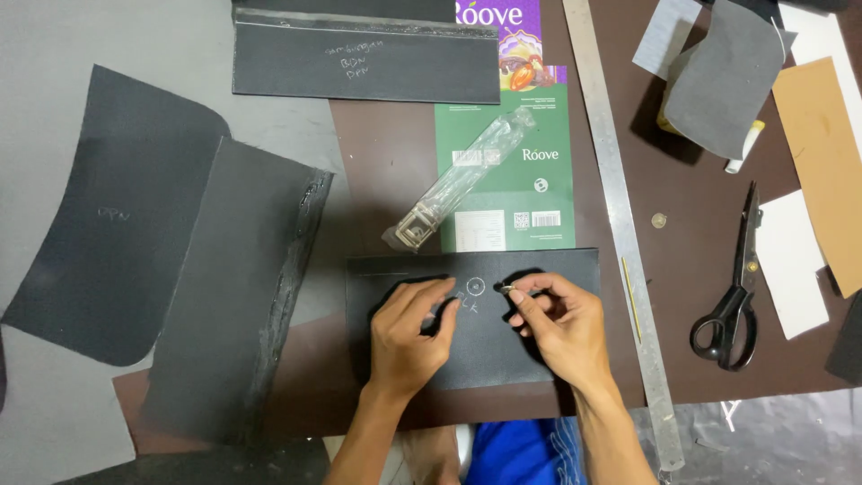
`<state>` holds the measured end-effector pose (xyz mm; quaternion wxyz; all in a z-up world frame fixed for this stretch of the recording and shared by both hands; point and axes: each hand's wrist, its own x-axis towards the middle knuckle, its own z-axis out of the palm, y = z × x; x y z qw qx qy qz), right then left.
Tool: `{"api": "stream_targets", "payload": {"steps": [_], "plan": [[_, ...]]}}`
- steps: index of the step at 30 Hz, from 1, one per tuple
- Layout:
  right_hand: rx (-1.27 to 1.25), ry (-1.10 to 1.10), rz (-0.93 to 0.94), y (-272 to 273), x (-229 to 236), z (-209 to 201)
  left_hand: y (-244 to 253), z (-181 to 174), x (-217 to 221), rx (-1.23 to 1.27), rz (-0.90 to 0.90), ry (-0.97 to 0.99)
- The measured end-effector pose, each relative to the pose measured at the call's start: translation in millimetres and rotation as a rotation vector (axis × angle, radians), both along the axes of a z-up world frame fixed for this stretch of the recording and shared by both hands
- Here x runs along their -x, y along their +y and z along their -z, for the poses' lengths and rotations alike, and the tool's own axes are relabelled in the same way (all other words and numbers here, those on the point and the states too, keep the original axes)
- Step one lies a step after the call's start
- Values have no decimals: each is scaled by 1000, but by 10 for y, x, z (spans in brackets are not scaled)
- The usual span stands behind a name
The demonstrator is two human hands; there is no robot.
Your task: Attaching a metal fastener to a leather panel using a ruler for alignment and a screwdriver for assembly
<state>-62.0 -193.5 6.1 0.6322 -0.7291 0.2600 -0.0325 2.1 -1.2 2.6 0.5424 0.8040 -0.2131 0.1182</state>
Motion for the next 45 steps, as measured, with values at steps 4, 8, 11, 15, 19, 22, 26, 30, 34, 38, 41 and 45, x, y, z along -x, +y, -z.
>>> {"api": "stream_targets", "payload": {"steps": [4, 8, 11, 15, 19, 22, 26, 30, 34, 38, 41, 45], "plan": [[174, -130, 190, -199, 60, 76, -14, -59, -27, -74, 19, -45], [671, -226, 303, -619, 102, 26, -8, -52, -8, -86, 36, -40], [985, -219, 266, -1077, 275, 75, -19, -91, -1, -92, 33, -42], [1216, -237, 164, -1361, 381, 288, -23, -50, 20, -135, 39, -16], [1136, -222, 115, -1241, 378, 154, -18, -117, 44, -142, 47, 78], [1082, -235, 119, -1091, 377, -56, 8, -255, 27, -174, 101, 212], [1059, -313, 208, -868, 502, -223, 59, -359, -48, -481, 142, 266], [1044, -364, 177, -443, 595, 16, 72, -343, -132, -682, 142, 135], [938, -371, 161, -229, 610, 46, 92, -161, -246, -716, 128, 1], [830, -366, 192, -336, 643, 24, 79, -36, -388, -761, 209, 114], [771, -359, 218, -349, 628, -10, 34, -306, -369, -796, 269, 173], [729, -388, 248, -340, 641, -57, 88, -466, -369, -802, 292, 153]]}}
